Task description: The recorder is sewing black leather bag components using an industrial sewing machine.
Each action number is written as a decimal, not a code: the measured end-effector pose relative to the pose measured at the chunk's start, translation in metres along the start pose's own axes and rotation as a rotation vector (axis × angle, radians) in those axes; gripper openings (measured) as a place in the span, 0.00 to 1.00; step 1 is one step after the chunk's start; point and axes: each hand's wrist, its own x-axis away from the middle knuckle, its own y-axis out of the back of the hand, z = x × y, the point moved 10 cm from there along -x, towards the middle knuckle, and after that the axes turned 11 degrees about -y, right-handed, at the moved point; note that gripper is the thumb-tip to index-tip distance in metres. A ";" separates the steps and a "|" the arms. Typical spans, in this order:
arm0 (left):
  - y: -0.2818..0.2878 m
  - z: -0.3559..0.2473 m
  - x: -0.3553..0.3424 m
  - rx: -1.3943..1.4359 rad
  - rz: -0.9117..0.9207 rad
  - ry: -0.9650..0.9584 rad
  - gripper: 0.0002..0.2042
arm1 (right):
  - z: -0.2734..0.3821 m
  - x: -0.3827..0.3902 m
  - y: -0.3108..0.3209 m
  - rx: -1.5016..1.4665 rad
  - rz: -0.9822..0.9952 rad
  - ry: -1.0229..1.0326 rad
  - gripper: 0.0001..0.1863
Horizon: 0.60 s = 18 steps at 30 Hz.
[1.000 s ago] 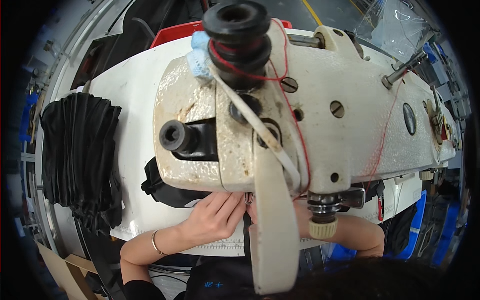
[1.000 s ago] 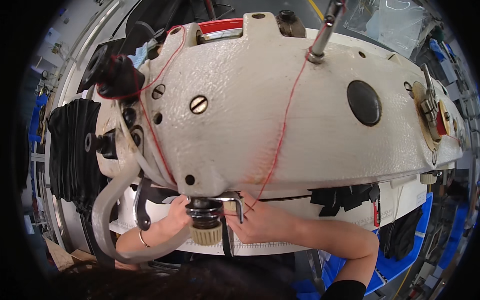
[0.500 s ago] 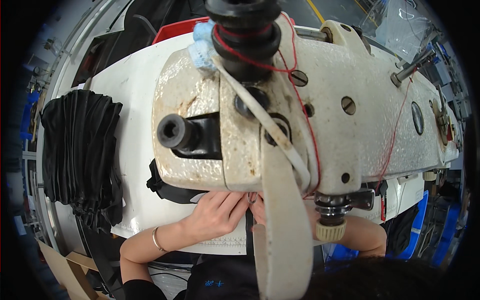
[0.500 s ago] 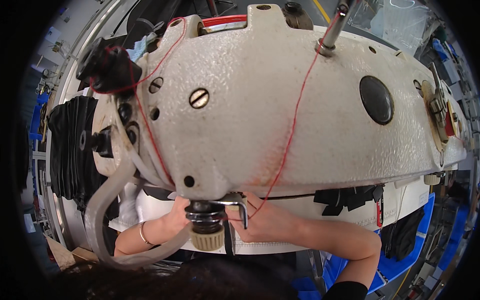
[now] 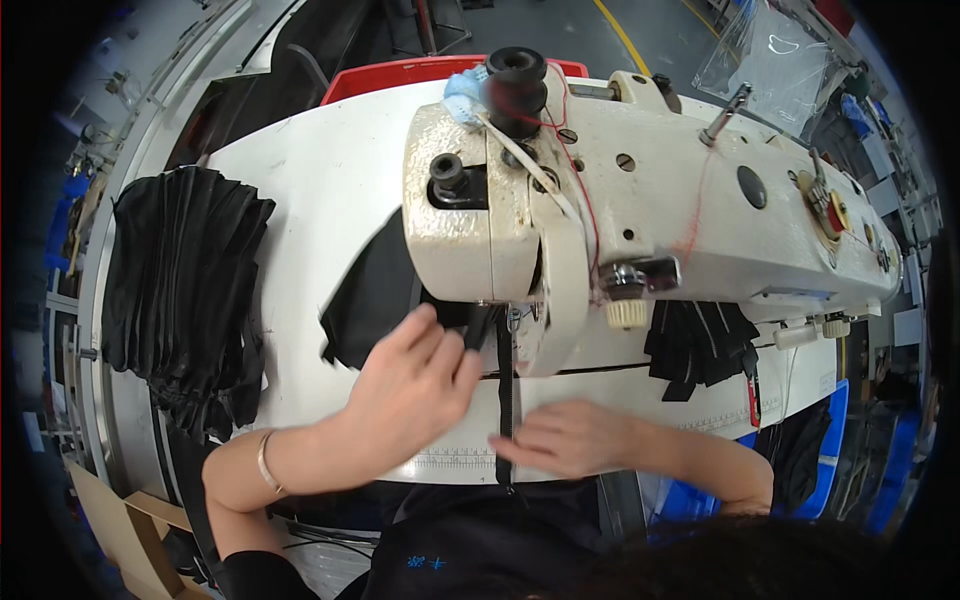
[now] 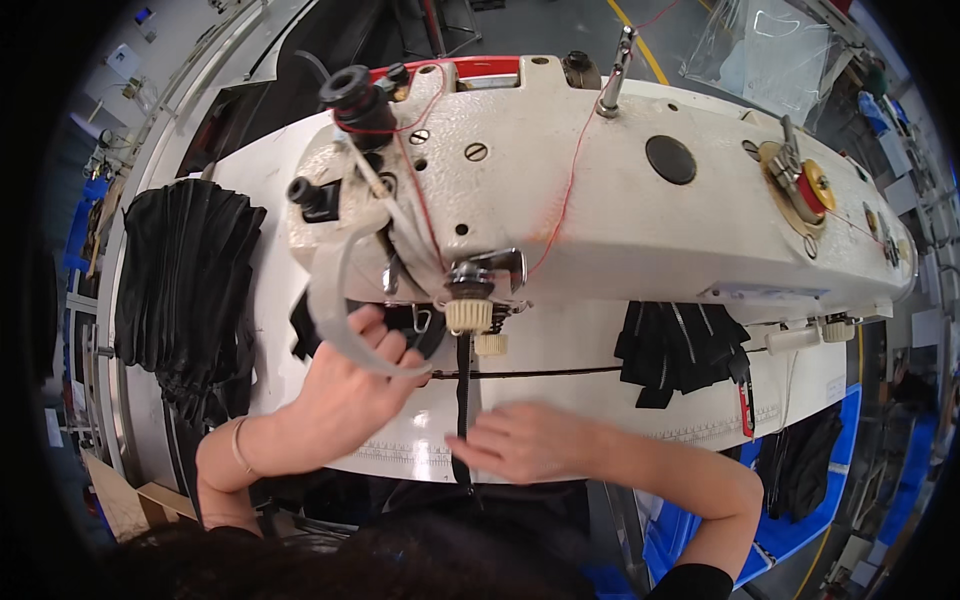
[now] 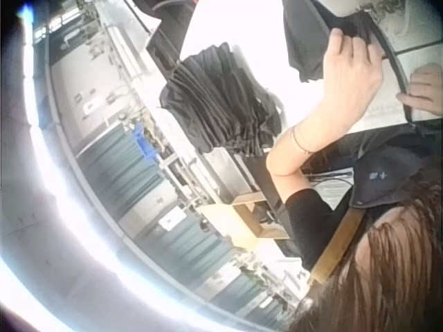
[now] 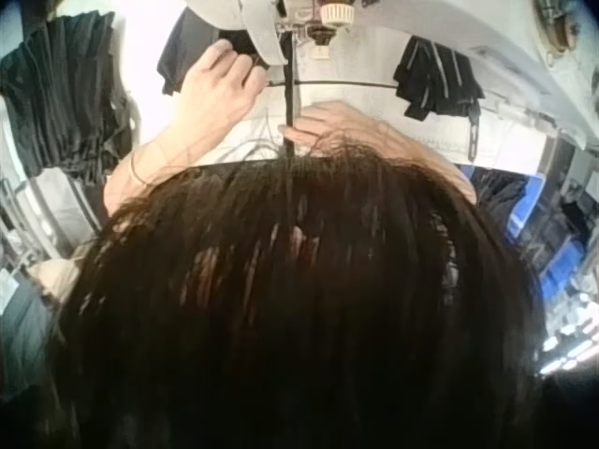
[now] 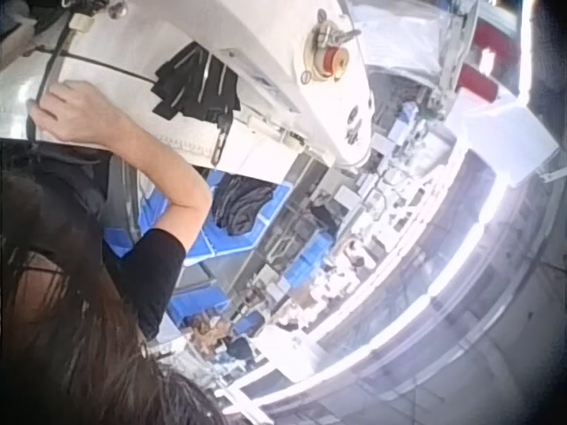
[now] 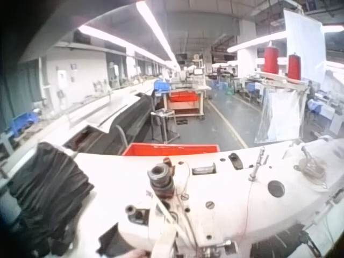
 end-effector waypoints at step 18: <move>0.028 -0.011 0.052 0.453 -0.443 -0.050 0.08 | 0.038 0.024 -0.020 -0.598 0.024 -0.591 0.37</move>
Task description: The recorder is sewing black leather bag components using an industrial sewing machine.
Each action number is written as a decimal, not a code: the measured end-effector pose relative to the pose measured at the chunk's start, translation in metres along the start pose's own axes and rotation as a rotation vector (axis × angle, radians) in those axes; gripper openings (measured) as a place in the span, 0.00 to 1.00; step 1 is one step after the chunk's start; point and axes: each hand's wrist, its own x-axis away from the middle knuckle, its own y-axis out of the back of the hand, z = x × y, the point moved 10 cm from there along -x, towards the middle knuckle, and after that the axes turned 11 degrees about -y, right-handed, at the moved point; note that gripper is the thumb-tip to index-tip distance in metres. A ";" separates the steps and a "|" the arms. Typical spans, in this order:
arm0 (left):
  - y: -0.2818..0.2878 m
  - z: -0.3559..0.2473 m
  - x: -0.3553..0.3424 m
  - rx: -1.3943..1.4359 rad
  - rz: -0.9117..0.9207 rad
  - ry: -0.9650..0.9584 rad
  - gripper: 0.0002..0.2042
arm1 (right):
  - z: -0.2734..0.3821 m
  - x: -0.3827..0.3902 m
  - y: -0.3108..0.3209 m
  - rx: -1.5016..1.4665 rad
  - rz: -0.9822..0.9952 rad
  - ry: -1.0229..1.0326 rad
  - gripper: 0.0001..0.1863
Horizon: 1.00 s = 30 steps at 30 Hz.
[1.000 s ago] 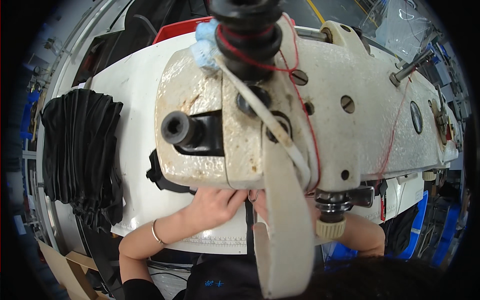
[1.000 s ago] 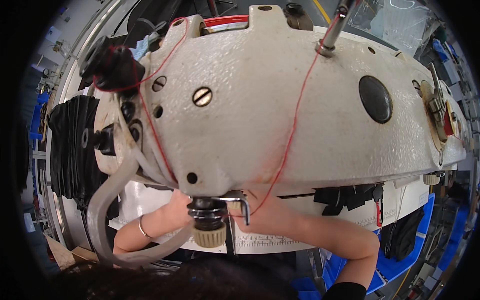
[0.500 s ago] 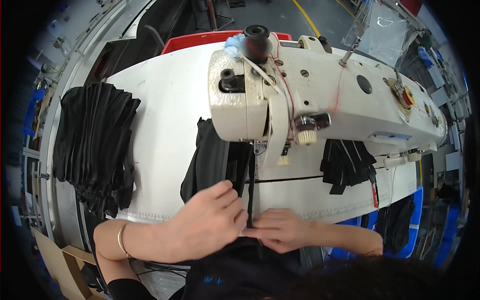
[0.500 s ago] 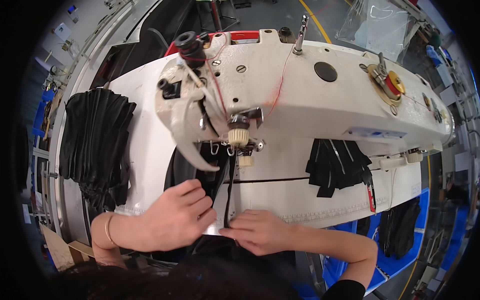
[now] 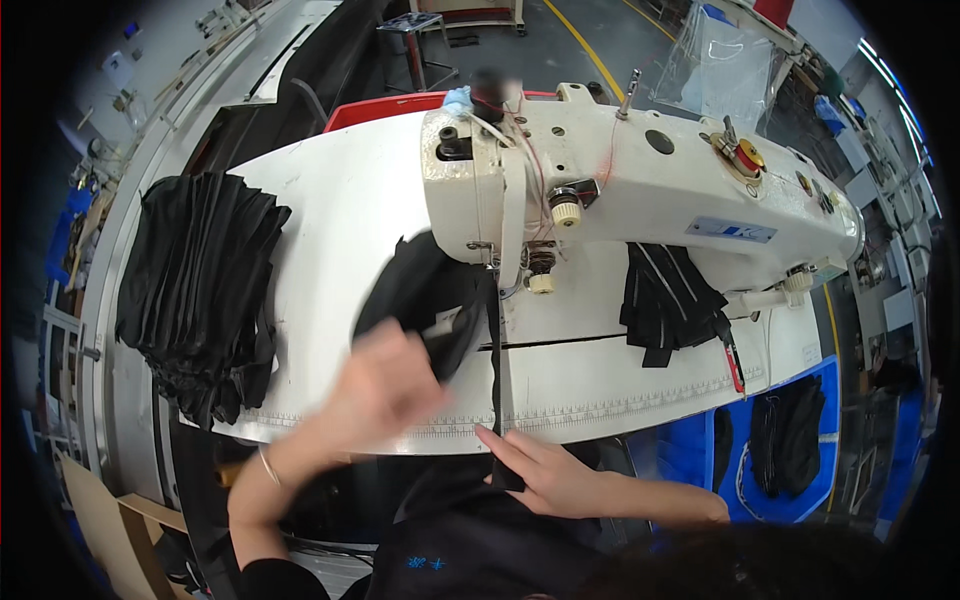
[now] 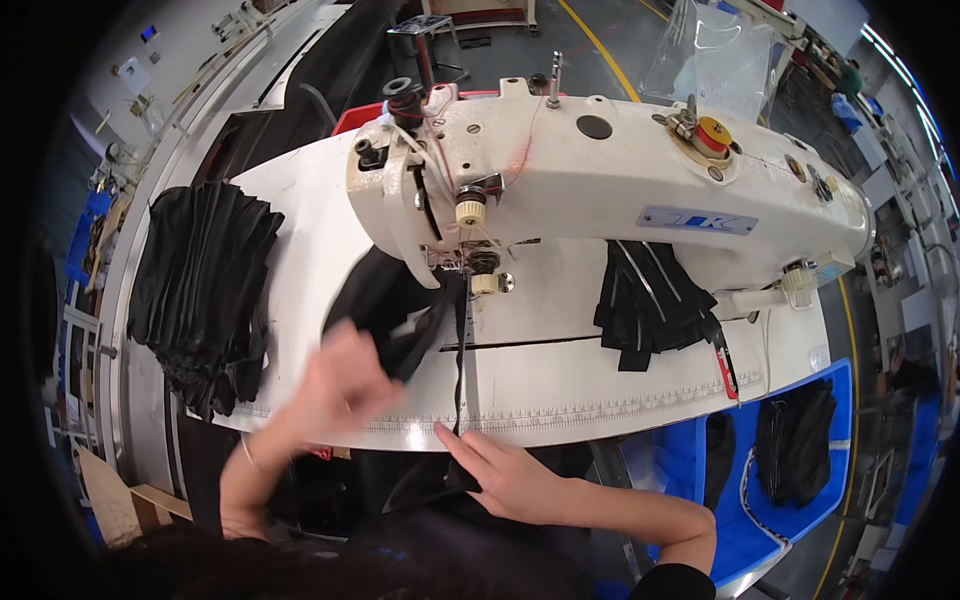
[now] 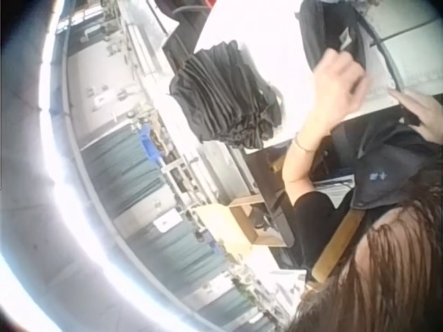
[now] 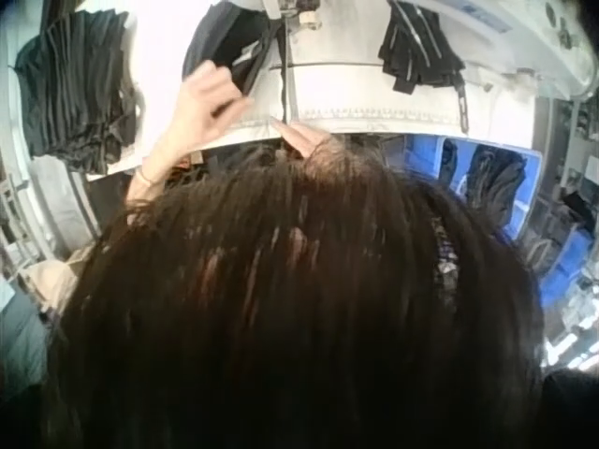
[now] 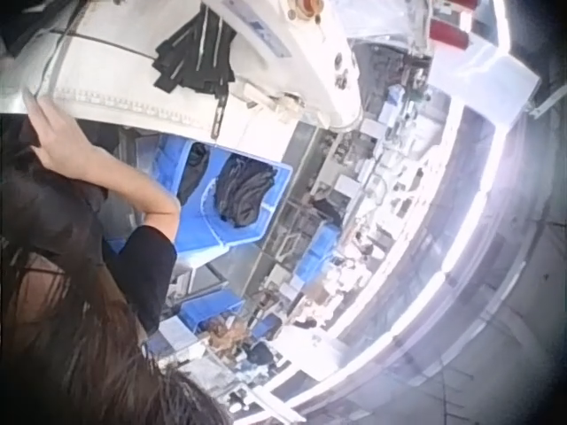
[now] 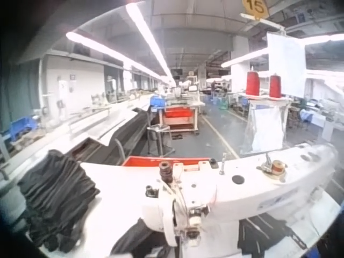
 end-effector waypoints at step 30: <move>-0.056 -0.050 0.003 -0.183 0.206 0.053 0.08 | 0.020 0.021 -0.014 0.909 -0.173 0.388 0.17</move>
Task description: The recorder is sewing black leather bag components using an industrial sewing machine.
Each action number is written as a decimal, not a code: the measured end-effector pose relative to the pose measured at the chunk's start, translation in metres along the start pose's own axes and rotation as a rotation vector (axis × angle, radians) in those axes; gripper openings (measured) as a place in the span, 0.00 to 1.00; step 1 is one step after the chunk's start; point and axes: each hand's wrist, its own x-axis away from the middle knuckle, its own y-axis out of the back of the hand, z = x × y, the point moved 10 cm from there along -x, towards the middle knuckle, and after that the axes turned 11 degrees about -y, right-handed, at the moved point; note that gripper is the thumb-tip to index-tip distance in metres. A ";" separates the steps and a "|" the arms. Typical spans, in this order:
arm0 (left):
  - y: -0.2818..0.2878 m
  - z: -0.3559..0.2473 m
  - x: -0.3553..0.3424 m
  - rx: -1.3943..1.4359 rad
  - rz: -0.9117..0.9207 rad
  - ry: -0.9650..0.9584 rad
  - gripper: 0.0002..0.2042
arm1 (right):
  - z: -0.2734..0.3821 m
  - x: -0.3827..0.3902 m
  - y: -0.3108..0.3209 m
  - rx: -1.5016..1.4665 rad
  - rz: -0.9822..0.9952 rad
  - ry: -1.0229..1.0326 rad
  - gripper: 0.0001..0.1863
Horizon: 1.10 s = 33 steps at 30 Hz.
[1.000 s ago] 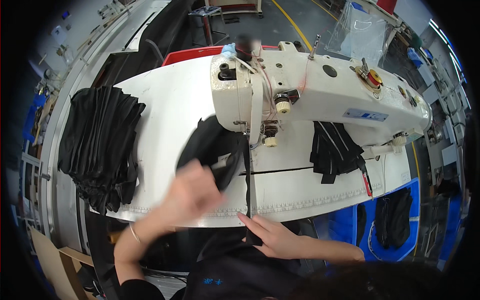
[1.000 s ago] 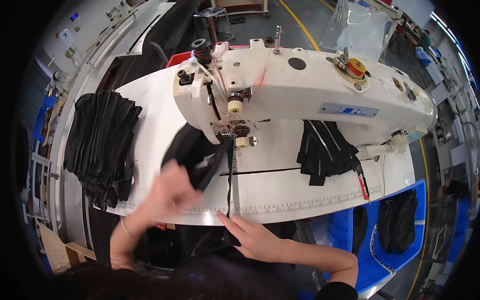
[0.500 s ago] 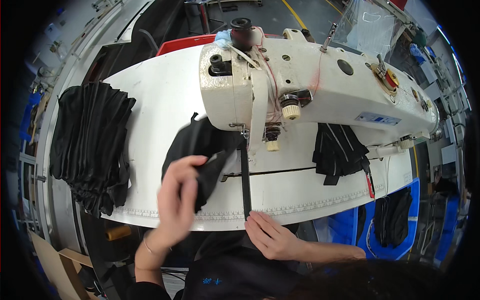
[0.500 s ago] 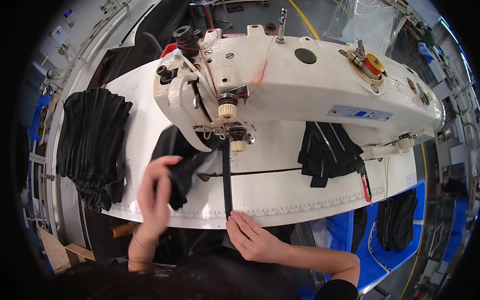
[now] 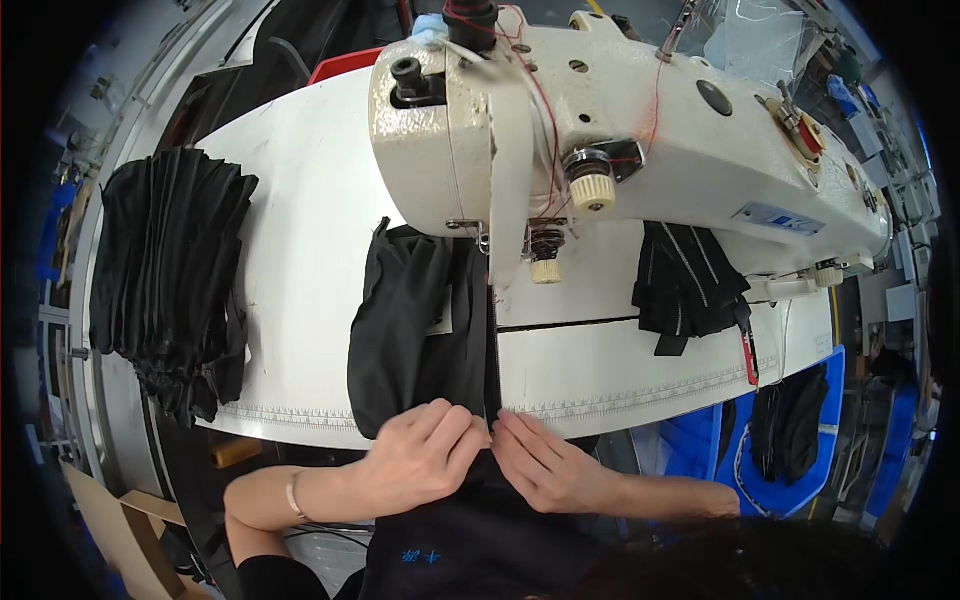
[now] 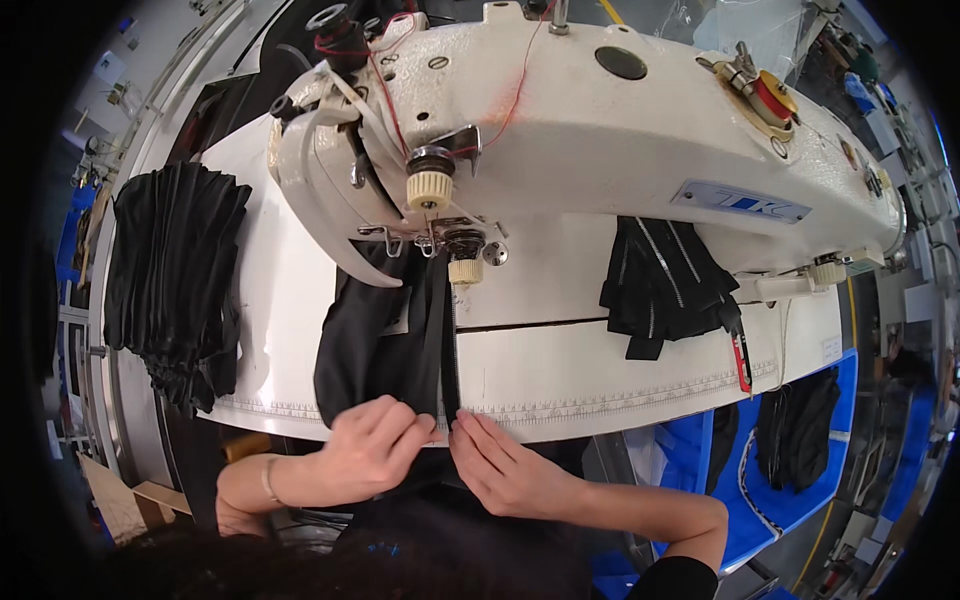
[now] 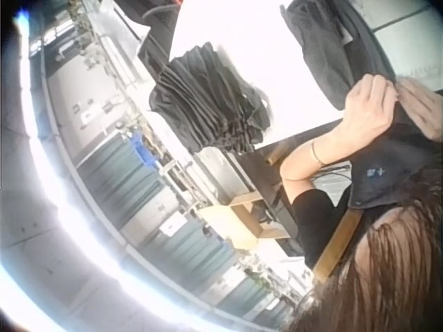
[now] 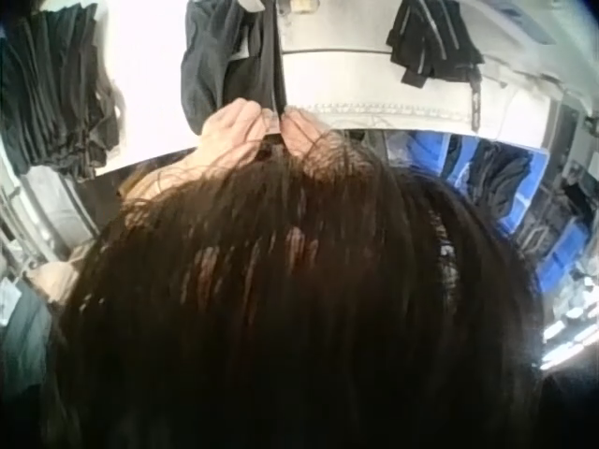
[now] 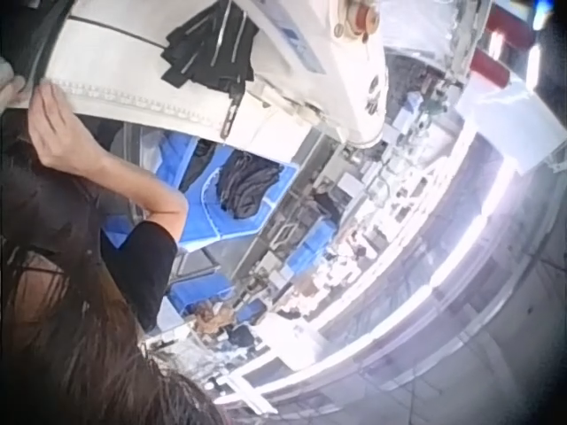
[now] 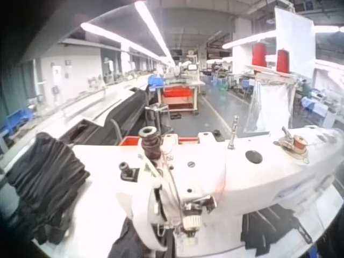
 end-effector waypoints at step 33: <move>0.046 0.047 0.022 0.027 -0.251 0.140 0.15 | -0.007 0.002 -0.001 -0.046 -0.010 0.036 0.16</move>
